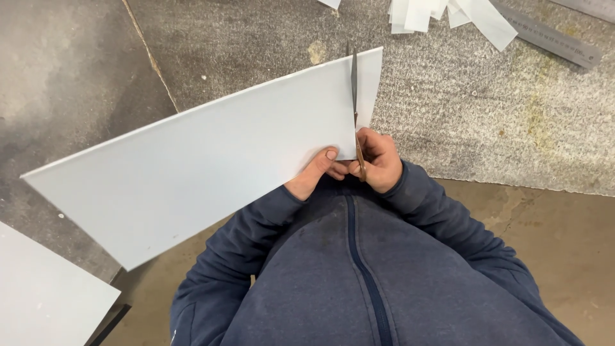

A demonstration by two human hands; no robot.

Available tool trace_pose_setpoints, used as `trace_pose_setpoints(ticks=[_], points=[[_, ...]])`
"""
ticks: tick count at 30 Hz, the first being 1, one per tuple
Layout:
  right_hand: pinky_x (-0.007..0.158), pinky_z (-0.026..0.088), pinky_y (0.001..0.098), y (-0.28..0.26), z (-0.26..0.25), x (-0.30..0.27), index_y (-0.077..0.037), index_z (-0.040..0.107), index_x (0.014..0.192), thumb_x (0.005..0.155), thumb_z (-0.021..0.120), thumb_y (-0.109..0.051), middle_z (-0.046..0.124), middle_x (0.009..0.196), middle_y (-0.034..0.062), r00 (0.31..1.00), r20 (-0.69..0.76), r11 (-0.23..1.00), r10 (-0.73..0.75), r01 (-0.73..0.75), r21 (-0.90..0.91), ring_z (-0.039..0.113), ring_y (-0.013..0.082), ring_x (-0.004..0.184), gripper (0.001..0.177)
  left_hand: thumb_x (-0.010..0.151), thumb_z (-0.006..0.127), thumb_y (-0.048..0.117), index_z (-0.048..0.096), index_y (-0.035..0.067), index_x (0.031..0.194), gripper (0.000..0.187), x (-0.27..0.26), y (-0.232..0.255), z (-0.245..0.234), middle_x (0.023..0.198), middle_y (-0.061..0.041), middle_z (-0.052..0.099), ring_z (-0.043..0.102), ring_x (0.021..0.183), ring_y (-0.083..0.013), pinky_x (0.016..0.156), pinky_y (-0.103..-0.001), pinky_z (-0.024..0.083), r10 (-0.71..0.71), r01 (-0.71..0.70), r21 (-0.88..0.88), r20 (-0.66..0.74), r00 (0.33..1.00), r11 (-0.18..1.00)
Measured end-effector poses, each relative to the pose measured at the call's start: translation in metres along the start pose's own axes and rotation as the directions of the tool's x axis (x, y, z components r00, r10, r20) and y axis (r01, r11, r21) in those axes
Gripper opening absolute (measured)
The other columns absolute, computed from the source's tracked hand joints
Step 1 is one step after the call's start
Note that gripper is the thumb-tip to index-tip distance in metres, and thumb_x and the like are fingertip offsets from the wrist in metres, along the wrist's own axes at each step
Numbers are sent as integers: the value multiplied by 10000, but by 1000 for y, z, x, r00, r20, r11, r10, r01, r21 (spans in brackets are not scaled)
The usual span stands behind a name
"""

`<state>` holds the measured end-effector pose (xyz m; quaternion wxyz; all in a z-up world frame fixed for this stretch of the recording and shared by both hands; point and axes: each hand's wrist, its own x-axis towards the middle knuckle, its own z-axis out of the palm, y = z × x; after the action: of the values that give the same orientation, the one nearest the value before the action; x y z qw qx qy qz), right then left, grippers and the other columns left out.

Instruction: The person picks up a pair of scissors and a white rectangular sheet from a workbench. They proceed to cut the sheet into multiple thin strips using the scissors, holding the material with one hand and cutting with the other. The cut strips are placed on the table, and the person briefly folds one of the strips at the end.

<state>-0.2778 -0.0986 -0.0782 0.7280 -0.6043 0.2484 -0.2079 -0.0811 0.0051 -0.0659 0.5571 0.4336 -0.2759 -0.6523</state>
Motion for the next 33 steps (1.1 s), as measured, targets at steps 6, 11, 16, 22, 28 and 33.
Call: trace_pose_setpoints(ticks=[6,11,16,22,28,33], points=[[765,512,257,-10,5,3,42,590,1194,955,783,-378,667,948,15,1000,20,997,-1,-1,74,593,64,859,520,1069,560,344,646,-72,1233,455,-1,-3,-1,1010,-174,741,741,890,-238,798,-348,641,-10,11,-20,15,1000,1000],[762,531,255,-5,1,2,45,591,1217,968,758,-351,685,944,27,1000,22,1000,-9,9,24,623,72,850,497,1056,563,371,638,-66,1238,479,1,-2,-2,1025,-173,738,744,906,-240,802,-351,649,-17,17,-14,26,1000,1000],[739,539,254,-8,2,3,48,608,1187,984,726,-303,703,925,45,1000,-2,999,16,-16,-50,644,75,831,423,1049,570,380,636,-62,1244,488,4,0,-2,1033,-179,734,739,909,-242,797,-346,644,-33,33,-24,13,999,999],[748,525,250,2,0,-2,8,623,1163,1003,721,-295,704,956,42,995,-96,992,-12,0,-126,632,75,838,356,1072,555,385,658,-68,1223,489,2,-17,-8,990,-174,743,740,890,-229,807,-337,635,-27,27,-1,3,1000,1000],[804,519,251,-19,7,10,-14,613,1193,949,786,-277,700,1039,33,991,-130,997,-33,41,59,625,70,907,398,1079,585,221,672,-31,1198,292,-5,-23,-5,1043,-130,734,715,932,-198,826,-315,599,72,-67,97,-44,996,993],[753,523,241,-10,7,10,-17,620,1121,935,813,-163,697,962,17,979,-202,998,-33,23,-52,627,74,834,305,1034,646,183,644,-14,1249,291,-2,2,-2,1107,-106,703,677,1026,-176,898,-294,572,230,-227,234,14,973,945]])
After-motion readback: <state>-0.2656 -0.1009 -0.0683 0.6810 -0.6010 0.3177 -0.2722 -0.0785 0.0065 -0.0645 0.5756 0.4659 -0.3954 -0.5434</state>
